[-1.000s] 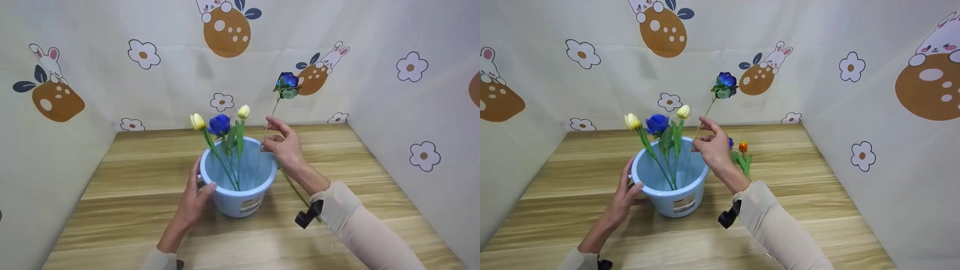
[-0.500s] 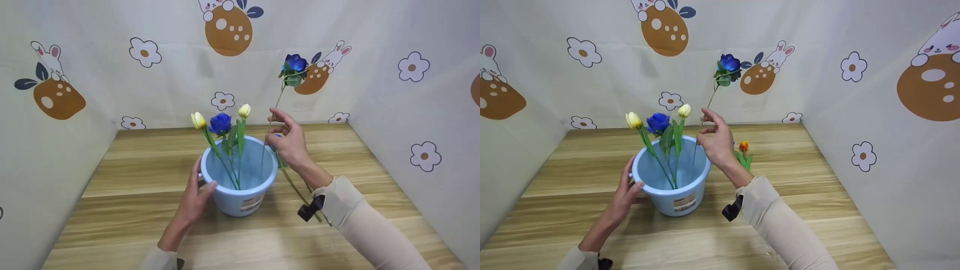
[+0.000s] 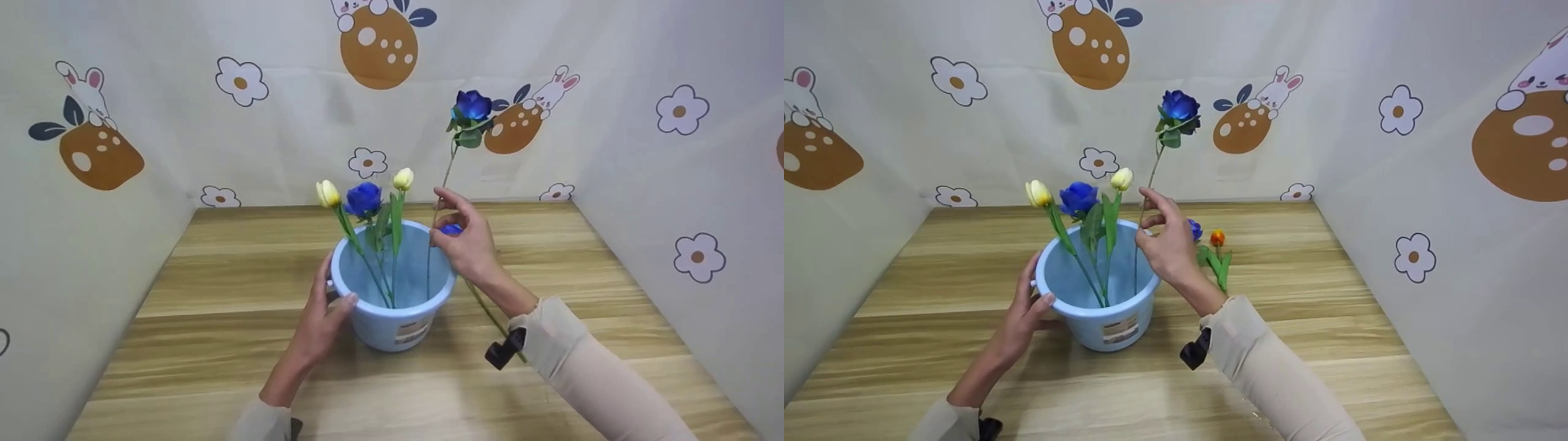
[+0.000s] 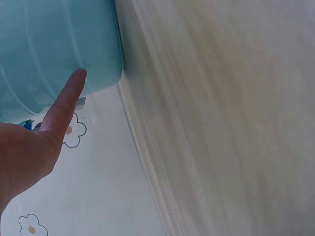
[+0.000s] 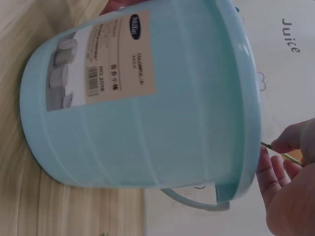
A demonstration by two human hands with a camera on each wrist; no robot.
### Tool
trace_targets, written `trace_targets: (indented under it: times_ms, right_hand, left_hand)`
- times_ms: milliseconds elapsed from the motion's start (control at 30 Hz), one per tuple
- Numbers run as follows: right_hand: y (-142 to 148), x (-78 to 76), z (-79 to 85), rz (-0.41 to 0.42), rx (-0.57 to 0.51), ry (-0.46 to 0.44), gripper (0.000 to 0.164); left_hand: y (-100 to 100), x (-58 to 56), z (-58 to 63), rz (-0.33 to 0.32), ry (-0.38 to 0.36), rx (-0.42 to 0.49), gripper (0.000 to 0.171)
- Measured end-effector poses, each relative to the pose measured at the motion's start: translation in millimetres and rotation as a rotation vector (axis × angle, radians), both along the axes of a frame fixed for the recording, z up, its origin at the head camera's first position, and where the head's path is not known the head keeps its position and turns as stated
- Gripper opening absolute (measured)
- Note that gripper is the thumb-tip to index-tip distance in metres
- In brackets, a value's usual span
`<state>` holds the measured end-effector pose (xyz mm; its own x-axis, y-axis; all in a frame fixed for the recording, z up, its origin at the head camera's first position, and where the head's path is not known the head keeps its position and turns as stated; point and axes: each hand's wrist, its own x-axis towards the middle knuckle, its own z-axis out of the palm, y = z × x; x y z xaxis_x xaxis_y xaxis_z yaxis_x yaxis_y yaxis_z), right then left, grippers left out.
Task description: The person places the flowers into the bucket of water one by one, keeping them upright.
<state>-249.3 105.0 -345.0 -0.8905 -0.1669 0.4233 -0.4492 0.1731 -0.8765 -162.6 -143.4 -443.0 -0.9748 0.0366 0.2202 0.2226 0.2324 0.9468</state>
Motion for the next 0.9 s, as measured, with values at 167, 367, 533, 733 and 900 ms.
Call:
trace_targets:
  times_ms: [167, 367, 533, 733, 900]
  right_hand:
    - [-10.7, 7.5, -2.6, 0.029, 0.111, 0.005, 0.065]
    - [-22.4, 13.8, 1.2, 0.069, 0.205, 0.028, 0.064]
    - [-28.8, 15.8, 1.7, 0.108, 0.231, 0.026, 0.066]
    - [-37.1, 19.3, 2.7, 0.139, 0.257, 0.014, 0.068]
    - [-44.0, 23.8, 2.1, 0.184, 0.302, -0.007, 0.067]
  left_hand:
    - [0.7, 3.1, 6.3, -0.012, -0.043, 0.009, 0.074]
    - [1.7, 4.5, 11.1, -0.013, -0.034, 0.008, 0.073]
    - [1.1, -0.2, 3.8, -0.014, 0.044, 0.006, 0.071]
    - [0.6, -2.7, 0.7, -0.013, 0.060, 0.008, 0.071]
    - [1.9, 4.3, 10.6, -0.024, 0.023, 0.018, 0.072]
